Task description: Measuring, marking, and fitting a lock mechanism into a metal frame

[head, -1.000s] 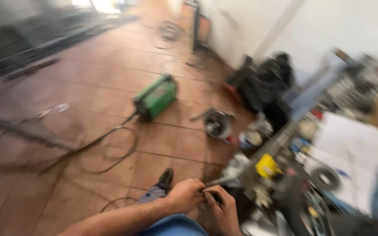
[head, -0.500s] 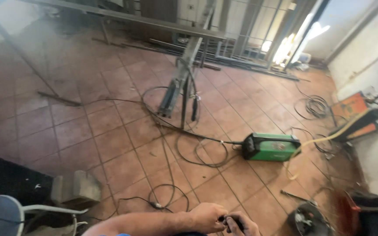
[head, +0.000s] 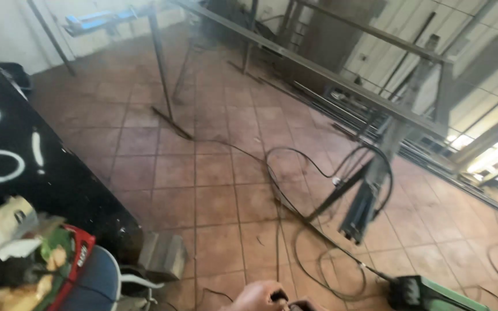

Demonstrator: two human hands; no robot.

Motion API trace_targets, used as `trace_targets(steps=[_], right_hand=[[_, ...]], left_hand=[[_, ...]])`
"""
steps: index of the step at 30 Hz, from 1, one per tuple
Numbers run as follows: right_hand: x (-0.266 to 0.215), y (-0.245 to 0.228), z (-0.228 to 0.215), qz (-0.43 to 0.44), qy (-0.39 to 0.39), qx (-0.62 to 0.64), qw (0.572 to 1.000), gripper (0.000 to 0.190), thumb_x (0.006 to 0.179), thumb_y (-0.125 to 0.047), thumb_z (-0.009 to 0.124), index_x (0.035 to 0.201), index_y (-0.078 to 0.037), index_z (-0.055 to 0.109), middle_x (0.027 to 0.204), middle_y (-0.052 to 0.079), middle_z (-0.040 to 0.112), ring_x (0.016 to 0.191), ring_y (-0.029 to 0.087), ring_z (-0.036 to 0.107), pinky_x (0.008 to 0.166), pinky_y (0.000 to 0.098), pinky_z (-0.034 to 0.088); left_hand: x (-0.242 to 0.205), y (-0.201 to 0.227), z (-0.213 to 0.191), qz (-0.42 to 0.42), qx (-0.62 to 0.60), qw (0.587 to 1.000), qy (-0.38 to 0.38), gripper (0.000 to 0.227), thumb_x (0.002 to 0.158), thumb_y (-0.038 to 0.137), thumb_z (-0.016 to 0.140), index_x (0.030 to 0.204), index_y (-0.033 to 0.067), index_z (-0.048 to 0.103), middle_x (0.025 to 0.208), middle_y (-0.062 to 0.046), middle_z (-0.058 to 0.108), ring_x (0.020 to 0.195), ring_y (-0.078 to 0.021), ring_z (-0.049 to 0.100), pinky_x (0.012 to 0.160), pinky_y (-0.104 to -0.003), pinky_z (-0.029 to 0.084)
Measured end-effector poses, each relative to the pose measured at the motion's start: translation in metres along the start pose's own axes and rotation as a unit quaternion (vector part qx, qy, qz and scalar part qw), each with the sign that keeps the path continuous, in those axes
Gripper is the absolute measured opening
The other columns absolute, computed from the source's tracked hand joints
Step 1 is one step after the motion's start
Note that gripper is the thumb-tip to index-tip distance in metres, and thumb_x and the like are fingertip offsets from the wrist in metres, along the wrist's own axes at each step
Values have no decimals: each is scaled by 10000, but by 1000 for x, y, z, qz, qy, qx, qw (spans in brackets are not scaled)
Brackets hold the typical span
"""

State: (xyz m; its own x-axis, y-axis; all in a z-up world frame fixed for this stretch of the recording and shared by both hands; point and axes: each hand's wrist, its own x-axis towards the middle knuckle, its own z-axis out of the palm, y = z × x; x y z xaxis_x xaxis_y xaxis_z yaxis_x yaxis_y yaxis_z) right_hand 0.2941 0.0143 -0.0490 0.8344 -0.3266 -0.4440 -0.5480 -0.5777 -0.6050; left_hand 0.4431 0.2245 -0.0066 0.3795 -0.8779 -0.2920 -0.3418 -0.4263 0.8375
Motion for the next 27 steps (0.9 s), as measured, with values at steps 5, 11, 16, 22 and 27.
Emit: trace_targets(steps=[5,11,16,22,27], right_hand=[[75,-89,2,-53,80,211,973,149,857,-205,732,827,-98,831,665,18,842,536,119,699,560,235,561],[184,-234,-56,-141,54,197,969,129,873,-163,712,772,-104,767,703,3,786,600,115,699,622,258,560],[306,-280,-109,-228,24,194,954,88,847,-113,667,828,-117,752,743,-21,755,692,99,676,681,269,538],[444,-273,-173,-214,-20,155,964,124,865,-201,687,908,-164,796,836,-30,793,797,86,702,749,269,551],[512,-302,-247,-142,-52,191,970,103,901,-155,666,863,-145,761,771,-26,717,659,77,660,499,243,545]], left_hand=[[18,-45,-45,-47,-63,996,49,225,870,289,631,1075,308,723,1081,56,741,1039,-145,689,885,-288,506],[76,-78,-156,-29,-59,990,124,191,897,271,646,1064,236,731,1055,28,771,1003,-165,723,850,-315,530],[171,-107,-235,-57,-31,979,191,189,853,299,699,1035,262,737,1006,56,778,948,-152,735,816,-303,531],[275,-89,-335,-35,-10,975,219,164,904,357,704,946,199,715,856,-28,756,760,-201,679,687,-391,523],[349,-75,-416,-62,-37,977,201,180,900,283,672,1028,191,760,1012,1,799,969,-196,742,846,-338,550]])
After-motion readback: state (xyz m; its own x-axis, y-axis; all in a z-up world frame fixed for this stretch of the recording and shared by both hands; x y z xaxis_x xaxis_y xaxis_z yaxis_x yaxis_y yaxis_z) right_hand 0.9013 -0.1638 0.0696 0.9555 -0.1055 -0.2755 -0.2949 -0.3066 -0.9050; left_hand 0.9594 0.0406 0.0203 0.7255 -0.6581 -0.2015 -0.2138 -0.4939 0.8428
